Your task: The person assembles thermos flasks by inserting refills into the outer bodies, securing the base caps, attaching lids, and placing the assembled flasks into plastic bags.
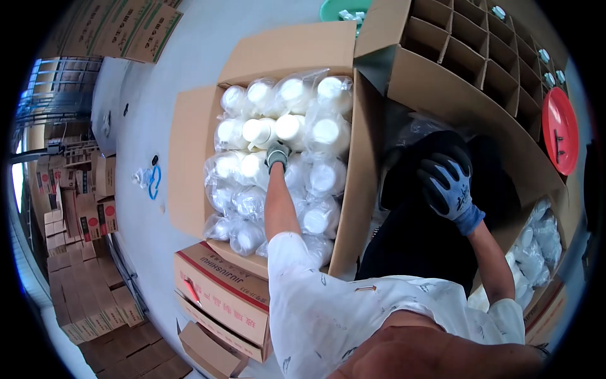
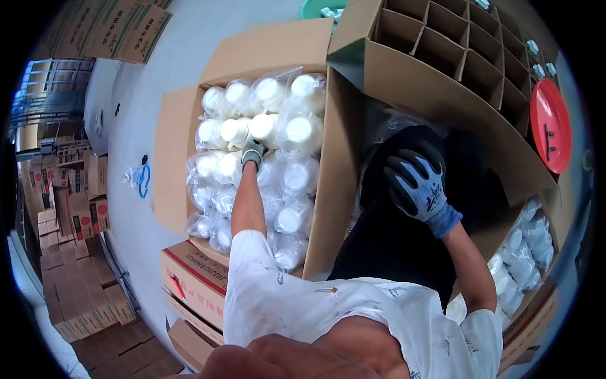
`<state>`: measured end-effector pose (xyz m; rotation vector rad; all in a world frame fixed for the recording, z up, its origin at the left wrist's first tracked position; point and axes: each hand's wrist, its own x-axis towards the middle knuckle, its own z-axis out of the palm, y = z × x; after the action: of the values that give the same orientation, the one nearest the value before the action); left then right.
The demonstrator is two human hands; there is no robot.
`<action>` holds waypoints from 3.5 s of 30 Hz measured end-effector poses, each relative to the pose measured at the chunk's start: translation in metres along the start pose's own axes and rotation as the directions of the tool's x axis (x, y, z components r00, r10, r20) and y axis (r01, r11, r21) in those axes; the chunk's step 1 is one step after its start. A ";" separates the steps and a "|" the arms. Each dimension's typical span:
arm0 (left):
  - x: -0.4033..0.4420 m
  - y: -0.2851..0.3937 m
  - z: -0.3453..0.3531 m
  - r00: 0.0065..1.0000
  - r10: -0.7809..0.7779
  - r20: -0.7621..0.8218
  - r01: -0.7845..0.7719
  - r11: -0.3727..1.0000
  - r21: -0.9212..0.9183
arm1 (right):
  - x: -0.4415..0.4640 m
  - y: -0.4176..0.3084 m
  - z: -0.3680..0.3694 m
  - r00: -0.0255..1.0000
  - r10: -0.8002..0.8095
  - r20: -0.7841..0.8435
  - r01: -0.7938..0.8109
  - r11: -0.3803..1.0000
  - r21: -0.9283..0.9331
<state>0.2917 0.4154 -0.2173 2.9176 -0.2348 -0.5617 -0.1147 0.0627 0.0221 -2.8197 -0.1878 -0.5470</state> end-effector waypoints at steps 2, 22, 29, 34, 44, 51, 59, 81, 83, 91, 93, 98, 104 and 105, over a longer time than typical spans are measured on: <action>-0.016 0.005 -0.032 0.993 0.052 -0.108 -0.069 0.985 -0.160 | -0.003 0.000 -0.002 1.000 0.014 0.009 -0.014 1.000 0.009; -0.331 0.320 -0.105 0.231 0.941 0.248 -0.194 0.295 -0.936 | -0.053 -0.010 -0.150 0.960 0.276 -0.042 -0.064 0.363 0.930; -0.332 0.381 -0.065 0.374 0.922 -0.099 -0.492 0.107 -0.864 | -0.071 -0.010 -0.162 0.891 0.314 -0.327 0.125 0.524 0.843; -0.345 0.323 -0.099 0.268 0.962 0.047 0.096 0.022 -0.995 | -0.107 0.174 -0.178 0.307 0.546 -0.780 -0.330 0.830 0.451; -0.380 0.378 -0.090 0.422 0.896 0.137 -0.429 0.331 -0.841 | -0.123 0.150 -0.140 0.760 0.270 -0.591 -0.515 0.806 -0.294; -0.366 0.342 -0.061 0.428 0.892 0.143 -0.203 0.249 -0.947 | -0.075 0.003 -0.067 0.916 0.253 -0.313 -0.002 0.780 0.625; -0.361 0.340 -0.067 0.395 0.912 0.115 -0.238 0.222 -0.946 | -0.074 -0.003 -0.108 0.934 0.281 -0.218 -0.035 0.682 0.730; -0.340 0.303 -0.107 0.538 0.835 -0.112 -0.294 0.061 -0.954 | -0.089 -0.022 -0.173 0.863 0.268 -0.428 -0.080 0.909 0.408; -0.343 0.303 -0.102 0.538 0.835 -0.118 -0.293 0.053 -0.955 | -0.080 -0.021 -0.189 0.900 0.174 -0.399 -0.048 0.951 0.305; -0.357 0.301 -0.097 0.556 0.823 -0.116 -0.277 0.053 -0.959 | -0.073 0.025 -0.148 0.782 0.503 -0.368 -0.100 0.684 0.722; -0.362 0.303 -0.097 0.554 0.822 -0.130 -0.270 0.029 -0.962 | -0.082 0.012 -0.114 0.891 0.324 -0.318 -0.082 0.804 0.588; -0.384 0.310 -0.091 0.586 0.794 -0.159 -0.232 -0.024 -0.972 | -0.098 -0.027 -0.095 0.955 0.245 -0.166 -0.151 0.887 0.437; -0.399 0.349 -0.085 0.604 0.788 -0.120 -0.235 0.033 -0.971 | -0.117 0.038 -0.205 0.870 0.467 -0.162 -0.375 0.837 0.399; -0.396 0.351 -0.086 0.538 0.827 -0.164 -0.309 0.013 -0.951 | -0.133 0.047 -0.207 0.849 0.512 -0.132 -0.435 0.818 0.377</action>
<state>-0.0822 0.1574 0.0675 1.2099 -0.8525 -0.8165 -0.3013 -0.0503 0.1454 -2.3173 0.4287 -0.6387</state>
